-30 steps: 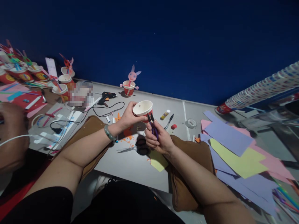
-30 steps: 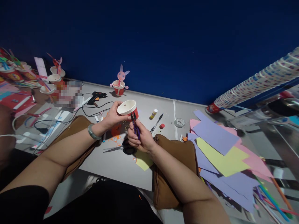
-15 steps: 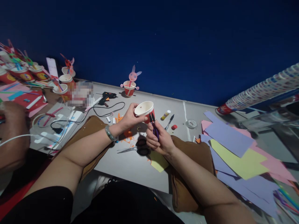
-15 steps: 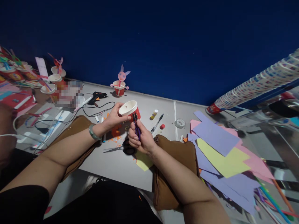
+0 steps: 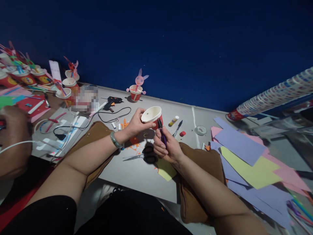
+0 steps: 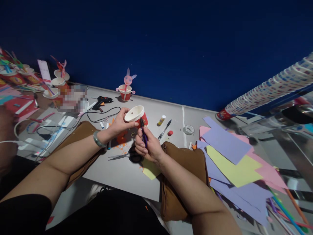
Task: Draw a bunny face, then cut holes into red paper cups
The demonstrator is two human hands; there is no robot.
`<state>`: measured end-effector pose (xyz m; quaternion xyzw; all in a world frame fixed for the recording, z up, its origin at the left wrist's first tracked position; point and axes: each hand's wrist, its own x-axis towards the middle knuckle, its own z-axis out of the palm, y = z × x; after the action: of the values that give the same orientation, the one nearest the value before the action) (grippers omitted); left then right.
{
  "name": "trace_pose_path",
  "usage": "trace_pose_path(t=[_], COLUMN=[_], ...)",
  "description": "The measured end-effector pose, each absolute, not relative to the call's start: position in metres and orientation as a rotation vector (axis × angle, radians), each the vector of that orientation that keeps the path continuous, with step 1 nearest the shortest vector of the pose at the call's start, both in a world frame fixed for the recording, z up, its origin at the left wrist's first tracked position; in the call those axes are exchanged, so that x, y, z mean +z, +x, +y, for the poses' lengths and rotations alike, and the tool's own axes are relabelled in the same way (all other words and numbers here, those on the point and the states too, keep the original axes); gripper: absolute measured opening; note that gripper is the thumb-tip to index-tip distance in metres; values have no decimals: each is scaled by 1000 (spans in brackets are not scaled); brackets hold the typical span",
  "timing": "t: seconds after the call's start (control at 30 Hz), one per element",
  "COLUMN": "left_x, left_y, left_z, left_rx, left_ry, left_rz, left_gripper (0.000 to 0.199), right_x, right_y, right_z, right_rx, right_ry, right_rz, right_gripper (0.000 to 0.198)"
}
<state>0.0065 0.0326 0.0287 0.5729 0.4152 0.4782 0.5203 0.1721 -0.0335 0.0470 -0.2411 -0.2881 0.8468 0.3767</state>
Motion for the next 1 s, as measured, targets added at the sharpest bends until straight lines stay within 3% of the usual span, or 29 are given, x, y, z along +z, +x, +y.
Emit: trace_pose_path(t=[0.47,0.8,1.0], left_x=[34,28,25], left_y=[8,7,6], left_z=[31,34,36], left_rx=[1256,1291,1270], left_ry=[1482,1506,1594], left_rz=[1039,886,889], left_gripper=[66,87,77], right_x=[44,43,44], right_y=[172,171,171], right_z=[-34,-34,-34], right_rx=[2160,2164,2171], right_ry=[-611,-590,-592], right_rz=[-724,-730,-728], right_gripper=[38,39,39])
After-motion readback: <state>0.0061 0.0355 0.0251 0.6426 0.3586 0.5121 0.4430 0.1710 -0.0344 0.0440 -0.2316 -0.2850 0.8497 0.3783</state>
